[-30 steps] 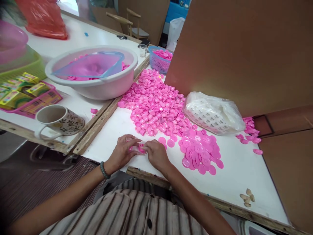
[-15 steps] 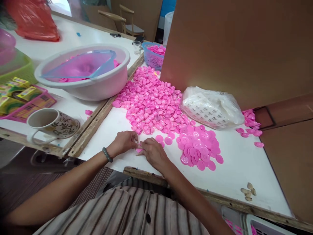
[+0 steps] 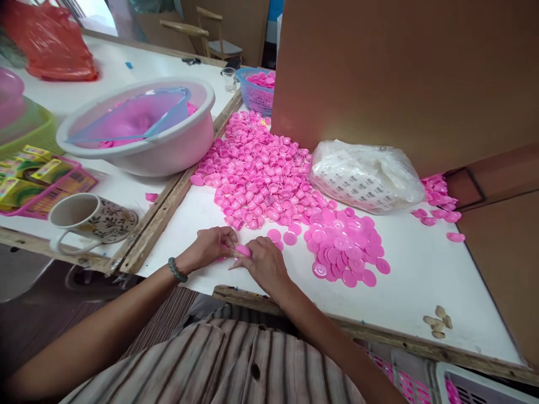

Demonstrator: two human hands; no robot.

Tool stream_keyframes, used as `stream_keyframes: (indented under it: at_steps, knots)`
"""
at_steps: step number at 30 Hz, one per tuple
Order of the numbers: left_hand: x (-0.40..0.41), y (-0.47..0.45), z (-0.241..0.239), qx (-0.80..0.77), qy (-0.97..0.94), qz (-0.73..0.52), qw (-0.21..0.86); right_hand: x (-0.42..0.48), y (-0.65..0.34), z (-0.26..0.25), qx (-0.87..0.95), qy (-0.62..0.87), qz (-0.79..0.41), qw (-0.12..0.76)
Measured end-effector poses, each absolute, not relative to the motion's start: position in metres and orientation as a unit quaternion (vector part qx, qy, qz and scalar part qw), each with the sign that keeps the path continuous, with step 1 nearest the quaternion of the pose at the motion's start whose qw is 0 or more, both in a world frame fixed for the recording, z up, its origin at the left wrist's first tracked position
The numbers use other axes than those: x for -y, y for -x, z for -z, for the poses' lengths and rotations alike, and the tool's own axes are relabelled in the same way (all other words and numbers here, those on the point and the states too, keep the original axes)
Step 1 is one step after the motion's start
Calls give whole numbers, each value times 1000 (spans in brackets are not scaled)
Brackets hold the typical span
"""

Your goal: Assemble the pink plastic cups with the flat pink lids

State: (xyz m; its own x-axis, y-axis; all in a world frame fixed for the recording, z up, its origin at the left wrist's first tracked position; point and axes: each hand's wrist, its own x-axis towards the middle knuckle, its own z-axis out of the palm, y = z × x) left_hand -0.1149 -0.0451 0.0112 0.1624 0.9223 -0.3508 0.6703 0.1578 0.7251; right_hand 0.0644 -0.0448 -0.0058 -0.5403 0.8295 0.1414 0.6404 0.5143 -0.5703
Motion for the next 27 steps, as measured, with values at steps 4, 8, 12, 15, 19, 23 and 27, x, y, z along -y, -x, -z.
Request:
stream_keyframes:
  at_steps: [4, 8, 12, 15, 19, 23, 27]
  knots:
    - [43, 114, -12, -635, -638, -126, 417, 38, -64, -5, 855, 386, -319, 133]
    - [44, 111, -13, -643, -641, -105, 406, 37, -62, -8, 854, 388, -328, 114]
    - [45, 110, -12, -638, -663, -102, 378, 43, -59, -3, 851, 418, -290, 132]
    - [45, 111, -13, -637, -659, -97, 389, 51, -59, 1, 854, 422, -267, 141]
    - [51, 108, -18, -641, -658, -128, 375, 60, -72, 7, 843, 411, -270, 217]
    - [66, 95, -25, -577, -754, -201, 242, 52, -106, 7, 799, 475, -207, 305]
    - [74, 93, -23, -518, -811, -179, 204, 31, -130, 0, 804, 518, -136, 257]
